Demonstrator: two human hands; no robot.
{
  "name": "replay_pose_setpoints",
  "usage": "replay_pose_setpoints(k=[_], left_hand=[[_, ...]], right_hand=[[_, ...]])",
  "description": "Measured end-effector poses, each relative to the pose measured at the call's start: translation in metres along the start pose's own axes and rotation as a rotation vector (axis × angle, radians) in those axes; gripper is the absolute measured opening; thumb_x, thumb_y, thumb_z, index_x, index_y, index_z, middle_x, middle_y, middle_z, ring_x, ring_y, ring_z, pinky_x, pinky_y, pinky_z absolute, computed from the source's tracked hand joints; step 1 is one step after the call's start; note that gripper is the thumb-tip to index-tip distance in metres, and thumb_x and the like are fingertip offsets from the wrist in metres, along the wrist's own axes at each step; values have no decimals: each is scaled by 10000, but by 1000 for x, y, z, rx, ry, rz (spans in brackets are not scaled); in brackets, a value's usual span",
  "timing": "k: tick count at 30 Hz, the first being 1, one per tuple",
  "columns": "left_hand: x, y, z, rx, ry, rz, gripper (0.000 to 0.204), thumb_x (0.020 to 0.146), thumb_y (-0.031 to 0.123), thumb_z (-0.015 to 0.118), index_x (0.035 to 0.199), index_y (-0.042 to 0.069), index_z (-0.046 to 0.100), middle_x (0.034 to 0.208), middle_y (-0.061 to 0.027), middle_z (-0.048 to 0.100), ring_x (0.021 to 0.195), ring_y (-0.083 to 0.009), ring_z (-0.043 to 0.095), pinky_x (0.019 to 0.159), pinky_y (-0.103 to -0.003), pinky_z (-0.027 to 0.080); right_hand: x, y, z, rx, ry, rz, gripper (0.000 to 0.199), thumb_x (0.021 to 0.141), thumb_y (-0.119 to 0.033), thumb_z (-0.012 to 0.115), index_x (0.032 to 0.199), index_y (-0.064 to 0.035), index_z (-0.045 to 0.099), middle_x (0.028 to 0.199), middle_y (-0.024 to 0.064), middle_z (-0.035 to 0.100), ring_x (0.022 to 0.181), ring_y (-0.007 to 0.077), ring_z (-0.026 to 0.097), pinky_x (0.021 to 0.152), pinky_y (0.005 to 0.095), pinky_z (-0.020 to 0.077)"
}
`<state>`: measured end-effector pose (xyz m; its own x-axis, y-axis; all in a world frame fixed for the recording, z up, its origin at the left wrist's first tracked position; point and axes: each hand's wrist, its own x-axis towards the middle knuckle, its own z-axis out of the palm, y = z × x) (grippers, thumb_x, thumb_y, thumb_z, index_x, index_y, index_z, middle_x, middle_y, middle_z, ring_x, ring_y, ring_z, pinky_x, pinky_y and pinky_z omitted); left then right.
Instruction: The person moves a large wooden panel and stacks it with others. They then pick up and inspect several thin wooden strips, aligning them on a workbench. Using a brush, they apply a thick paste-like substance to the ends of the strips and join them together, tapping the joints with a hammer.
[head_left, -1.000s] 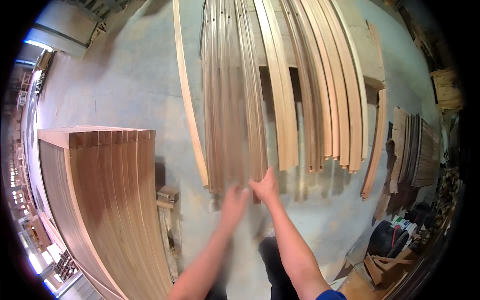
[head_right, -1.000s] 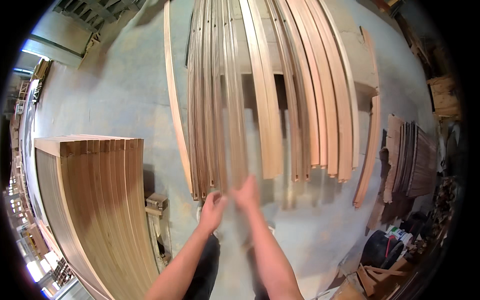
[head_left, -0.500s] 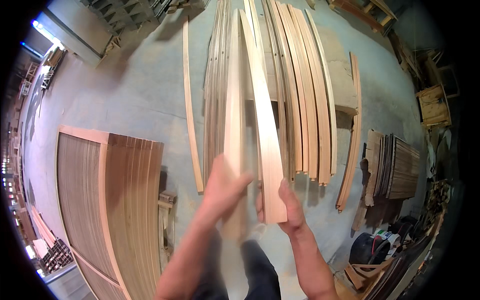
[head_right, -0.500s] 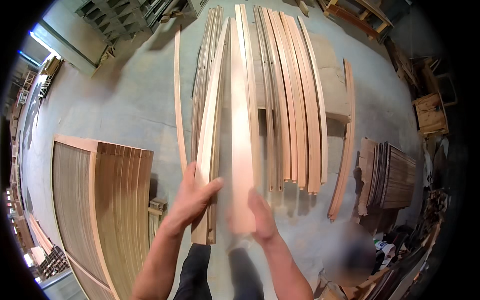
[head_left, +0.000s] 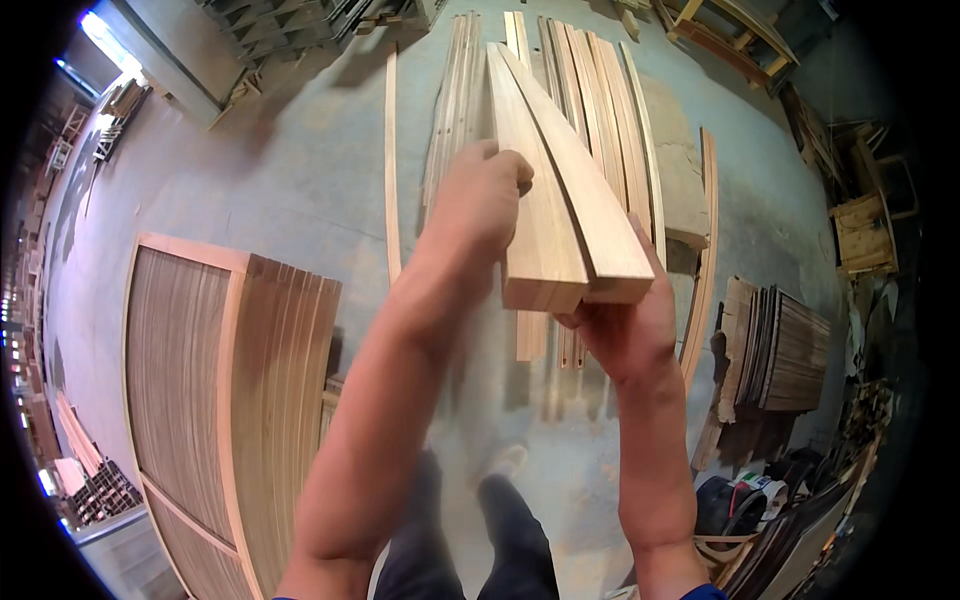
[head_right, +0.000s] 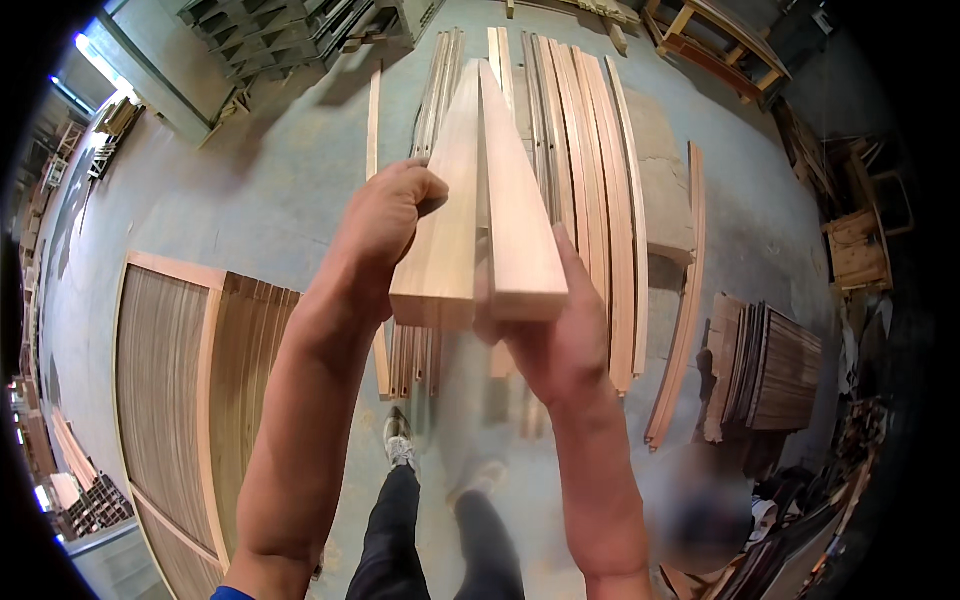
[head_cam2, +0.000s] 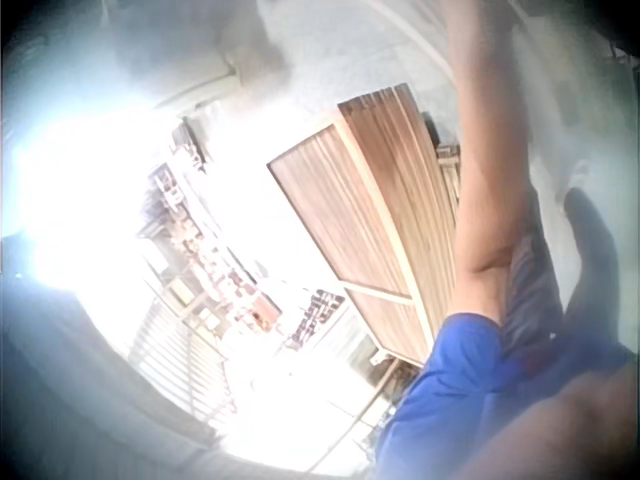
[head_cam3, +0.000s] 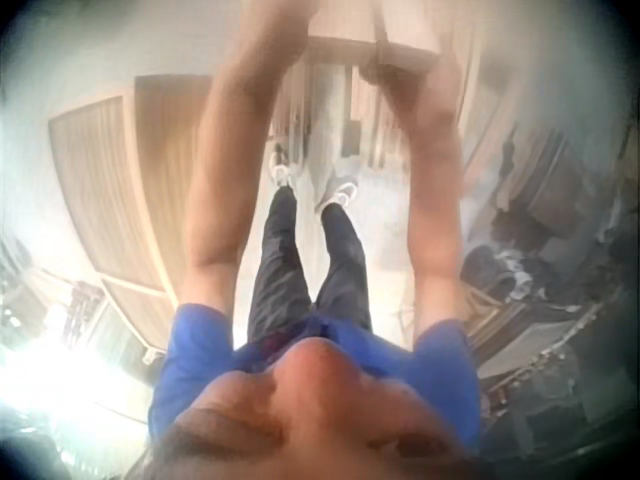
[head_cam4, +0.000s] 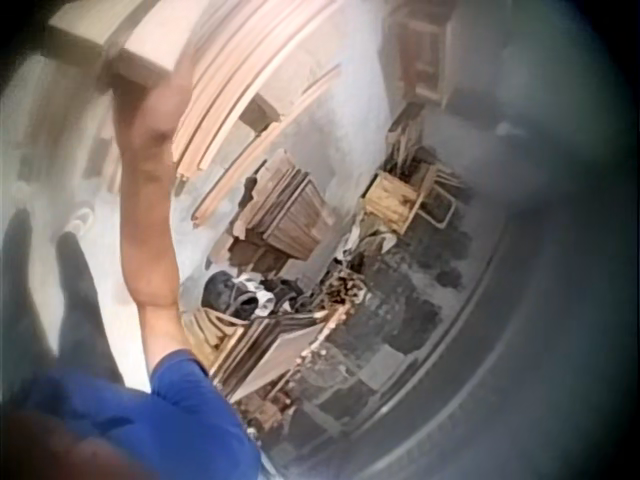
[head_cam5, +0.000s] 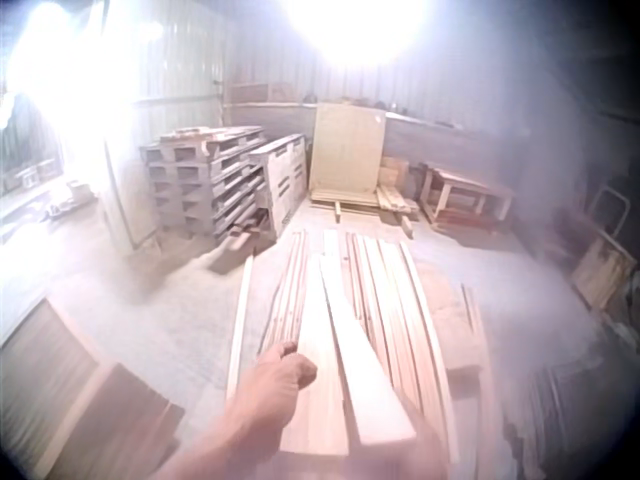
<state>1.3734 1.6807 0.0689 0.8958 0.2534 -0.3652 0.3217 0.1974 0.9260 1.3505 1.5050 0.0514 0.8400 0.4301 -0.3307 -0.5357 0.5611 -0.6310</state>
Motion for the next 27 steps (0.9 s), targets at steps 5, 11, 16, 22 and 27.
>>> replay_pose_setpoints(k=[5, 11, 16, 22, 27], left_hand=[[10, -9, 5, 70, 53, 169, 404, 900, 185, 565, 1241, -30, 591, 1154, -190, 626, 1036, -287, 595, 934, -397, 478], [13, 4, -1, -325, -13, -71, 272, 933, 132, 506, 1101, -60, 599, 1011, -168, 649, 840, -251, 652, 738, -421, 558], [14, 7, 2, -380, -59, -73, 286, 951, 147, 496, 1082, -88, 592, 1006, -175, 652, 860, -257, 671, 748, -415, 559], [5, 11, 4, -353, 1, -96, 318, 953, 185, 508, 1082, -92, 597, 1004, -188, 652, 874, -262, 657, 764, -409, 547], [7, 4, 14, -331, -11, 65, 341, 916, 188, 544, 1122, -80, 581, 1069, -189, 615, 969, -258, 581, 874, -391, 499]], right_hand=[[7, -1, 7, -26, 43, -17, 481, 1114, -449, 332, 1303, -75, 567, 1035, 63, 672, 829, 187, 621, 636, 347, 479], [16, 5, 15, -23, -11, 5, 443, 1100, -423, 371, 1311, -95, 582, 1021, 37, 687, 778, 158, 610, 584, 325, 462], [18, -3, 15, -41, -51, -19, 447, 1101, -425, 373, 1309, -85, 577, 1034, 37, 684, 791, 159, 617, 603, 333, 472], [20, -3, 12, -90, 34, -13, 459, 1086, -460, 427, 1277, -83, 604, 927, 46, 691, 672, 178, 615, 530, 326, 456], [17, -19, 9, -31, -5, -6, 506, 1099, -477, 367, 1272, -64, 605, 916, 82, 693, 639, 204, 595, 553, 344, 448]])
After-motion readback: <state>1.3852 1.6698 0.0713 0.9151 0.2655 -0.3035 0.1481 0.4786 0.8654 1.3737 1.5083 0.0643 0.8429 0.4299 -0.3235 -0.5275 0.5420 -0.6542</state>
